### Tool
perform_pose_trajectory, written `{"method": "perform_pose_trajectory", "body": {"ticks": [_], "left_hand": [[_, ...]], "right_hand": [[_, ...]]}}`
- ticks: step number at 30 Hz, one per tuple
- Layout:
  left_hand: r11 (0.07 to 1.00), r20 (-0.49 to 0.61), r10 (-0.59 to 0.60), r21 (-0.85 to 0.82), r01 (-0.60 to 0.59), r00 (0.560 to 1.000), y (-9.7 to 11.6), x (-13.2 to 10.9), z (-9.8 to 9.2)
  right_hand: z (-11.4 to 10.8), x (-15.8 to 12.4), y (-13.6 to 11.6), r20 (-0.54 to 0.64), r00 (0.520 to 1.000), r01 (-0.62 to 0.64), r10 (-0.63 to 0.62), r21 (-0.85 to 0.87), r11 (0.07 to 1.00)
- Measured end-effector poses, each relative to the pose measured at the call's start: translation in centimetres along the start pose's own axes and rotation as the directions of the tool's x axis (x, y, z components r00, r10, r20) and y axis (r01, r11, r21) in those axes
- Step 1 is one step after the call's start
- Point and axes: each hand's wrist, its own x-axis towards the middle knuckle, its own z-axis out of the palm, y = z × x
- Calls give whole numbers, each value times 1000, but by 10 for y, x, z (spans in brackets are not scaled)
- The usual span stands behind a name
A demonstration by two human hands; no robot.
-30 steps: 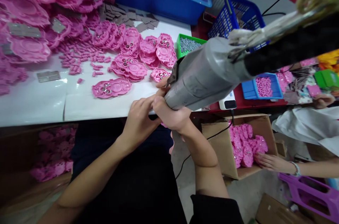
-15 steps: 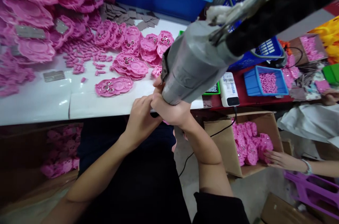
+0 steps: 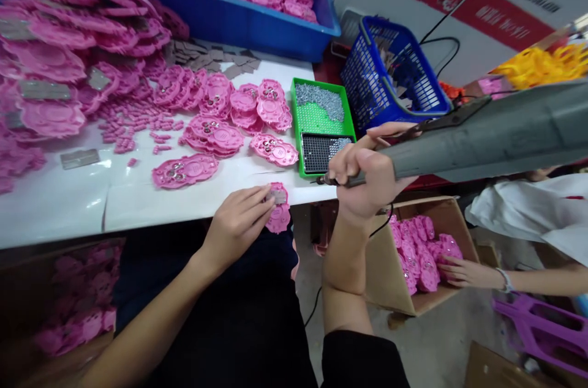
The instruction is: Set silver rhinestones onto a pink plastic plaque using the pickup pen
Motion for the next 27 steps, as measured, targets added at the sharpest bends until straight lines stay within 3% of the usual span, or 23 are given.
{"method": "perform_pose_trajectory", "body": {"ticks": [4,8,16,21,27], "left_hand": [[994,-11,106,4,-106,994,-1,-3,-3],[988,-5,155,4,-155,988,0,-2,-4],[998,-29,22,-58,-24,999,2,6,0],[994,61,-61,-86,66,996,2,12,-3],[998,135,-52,-15,54,989,5,21,-5]], "right_hand": [[-13,20,11,-139,989,53,-54,-14,999],[-9,34,36,-153,984,98,-93,27,995],[1,42,69,-73,997,41,-40,6,999],[-1,42,76,-98,995,5,-3,10,1000],[1,42,78,-94,995,12,-14,-15,1000]]}}
